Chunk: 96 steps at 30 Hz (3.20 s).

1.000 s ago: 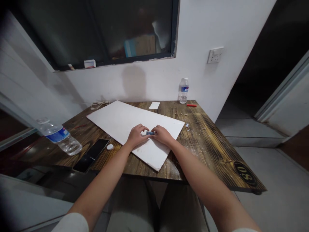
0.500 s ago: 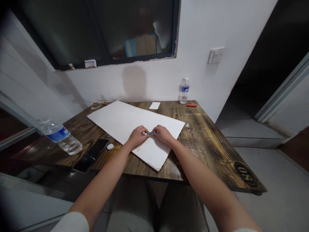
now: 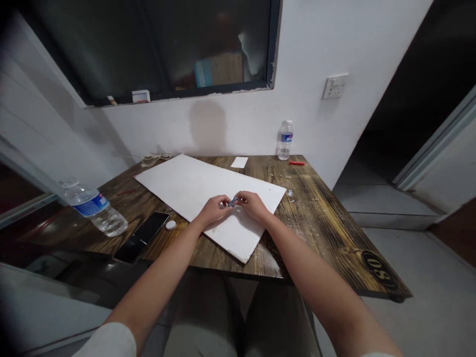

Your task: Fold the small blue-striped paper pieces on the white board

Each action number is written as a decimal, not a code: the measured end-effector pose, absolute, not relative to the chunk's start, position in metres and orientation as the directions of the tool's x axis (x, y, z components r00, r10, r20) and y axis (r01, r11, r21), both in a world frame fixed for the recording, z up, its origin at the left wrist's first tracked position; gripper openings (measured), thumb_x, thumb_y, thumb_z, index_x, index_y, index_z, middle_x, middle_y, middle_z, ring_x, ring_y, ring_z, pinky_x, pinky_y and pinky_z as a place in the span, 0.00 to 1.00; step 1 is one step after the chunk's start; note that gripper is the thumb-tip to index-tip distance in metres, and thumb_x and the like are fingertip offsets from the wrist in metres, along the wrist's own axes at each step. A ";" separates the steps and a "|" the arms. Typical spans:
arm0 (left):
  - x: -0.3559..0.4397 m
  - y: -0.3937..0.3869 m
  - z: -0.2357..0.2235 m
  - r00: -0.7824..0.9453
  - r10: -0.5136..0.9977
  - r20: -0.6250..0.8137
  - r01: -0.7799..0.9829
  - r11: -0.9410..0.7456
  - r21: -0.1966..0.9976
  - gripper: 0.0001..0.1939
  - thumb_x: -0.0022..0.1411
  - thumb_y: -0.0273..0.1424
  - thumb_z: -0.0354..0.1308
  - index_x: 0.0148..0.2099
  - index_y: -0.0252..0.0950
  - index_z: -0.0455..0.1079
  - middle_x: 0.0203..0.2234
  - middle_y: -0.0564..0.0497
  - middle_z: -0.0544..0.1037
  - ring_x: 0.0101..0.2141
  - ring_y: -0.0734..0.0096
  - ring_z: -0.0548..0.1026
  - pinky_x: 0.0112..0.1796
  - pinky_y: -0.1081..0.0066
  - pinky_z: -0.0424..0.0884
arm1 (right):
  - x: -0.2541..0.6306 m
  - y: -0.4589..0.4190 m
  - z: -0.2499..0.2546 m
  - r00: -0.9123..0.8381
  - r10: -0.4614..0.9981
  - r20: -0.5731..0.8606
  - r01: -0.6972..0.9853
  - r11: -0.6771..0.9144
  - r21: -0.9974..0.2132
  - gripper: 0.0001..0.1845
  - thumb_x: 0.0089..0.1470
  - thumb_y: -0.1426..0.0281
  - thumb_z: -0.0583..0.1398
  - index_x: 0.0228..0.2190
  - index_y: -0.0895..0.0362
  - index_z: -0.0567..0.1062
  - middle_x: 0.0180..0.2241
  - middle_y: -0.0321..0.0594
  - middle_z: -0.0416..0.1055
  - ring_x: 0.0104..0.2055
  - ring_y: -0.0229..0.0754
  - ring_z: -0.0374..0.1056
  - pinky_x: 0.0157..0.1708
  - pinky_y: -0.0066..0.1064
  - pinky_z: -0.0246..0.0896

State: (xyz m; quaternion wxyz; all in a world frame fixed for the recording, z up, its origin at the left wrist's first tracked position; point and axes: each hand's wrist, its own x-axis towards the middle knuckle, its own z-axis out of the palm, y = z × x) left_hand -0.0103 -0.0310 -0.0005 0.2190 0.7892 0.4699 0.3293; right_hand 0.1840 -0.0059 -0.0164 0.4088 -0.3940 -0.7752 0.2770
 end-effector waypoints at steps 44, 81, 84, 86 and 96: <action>0.001 -0.031 0.001 0.117 0.990 0.081 0.155 -0.099 0.983 0.19 0.49 0.42 0.68 0.36 0.31 0.76 0.27 0.46 0.79 0.25 0.74 0.73 0.26 0.74 0.65 | 0.171 -0.014 -0.013 -0.227 0.833 0.504 0.385 0.552 -0.739 0.07 0.52 0.63 0.60 0.31 0.55 0.71 0.31 0.38 0.70 0.31 0.40 0.62 0.33 0.32 0.58; 0.003 -0.031 0.002 0.068 0.998 -0.004 0.076 -0.002 0.997 0.17 0.49 0.40 0.69 0.33 0.31 0.74 0.25 0.48 0.78 0.19 0.79 0.69 0.20 0.76 0.62 | 0.173 -0.014 -0.010 -0.083 0.944 0.318 0.155 0.327 -0.932 0.16 0.40 0.56 0.66 0.22 0.56 0.75 0.21 0.35 0.69 0.24 0.37 0.61 0.26 0.30 0.54; 0.003 -0.032 0.003 0.080 0.997 0.009 0.078 -0.015 0.997 0.20 0.47 0.43 0.69 0.33 0.31 0.73 0.24 0.49 0.77 0.16 0.83 0.64 0.18 0.77 0.58 | 0.171 -0.016 -0.009 -0.102 0.953 0.285 0.088 0.294 -0.952 0.18 0.39 0.55 0.68 0.24 0.57 0.75 0.22 0.36 0.71 0.25 0.37 0.62 0.27 0.30 0.56; 0.003 -0.032 0.003 0.096 0.995 0.018 0.075 -0.026 0.997 0.22 0.45 0.44 0.70 0.32 0.30 0.73 0.23 0.50 0.77 0.16 0.84 0.62 0.17 0.77 0.56 | 0.170 -0.018 -0.008 -0.153 0.957 0.245 0.014 0.250 -0.968 0.19 0.39 0.54 0.68 0.27 0.57 0.76 0.25 0.37 0.74 0.26 0.37 0.65 0.29 0.30 0.59; 0.006 -0.030 0.002 0.226 0.974 0.020 -0.044 -0.010 0.999 0.19 0.50 0.39 0.69 0.38 0.29 0.75 0.28 0.45 0.80 0.25 0.75 0.74 0.27 0.75 0.67 | 0.170 -0.017 -0.008 -0.095 0.971 0.219 -0.071 0.213 -0.974 0.16 0.39 0.58 0.68 0.25 0.57 0.75 0.22 0.37 0.73 0.25 0.38 0.66 0.29 0.31 0.61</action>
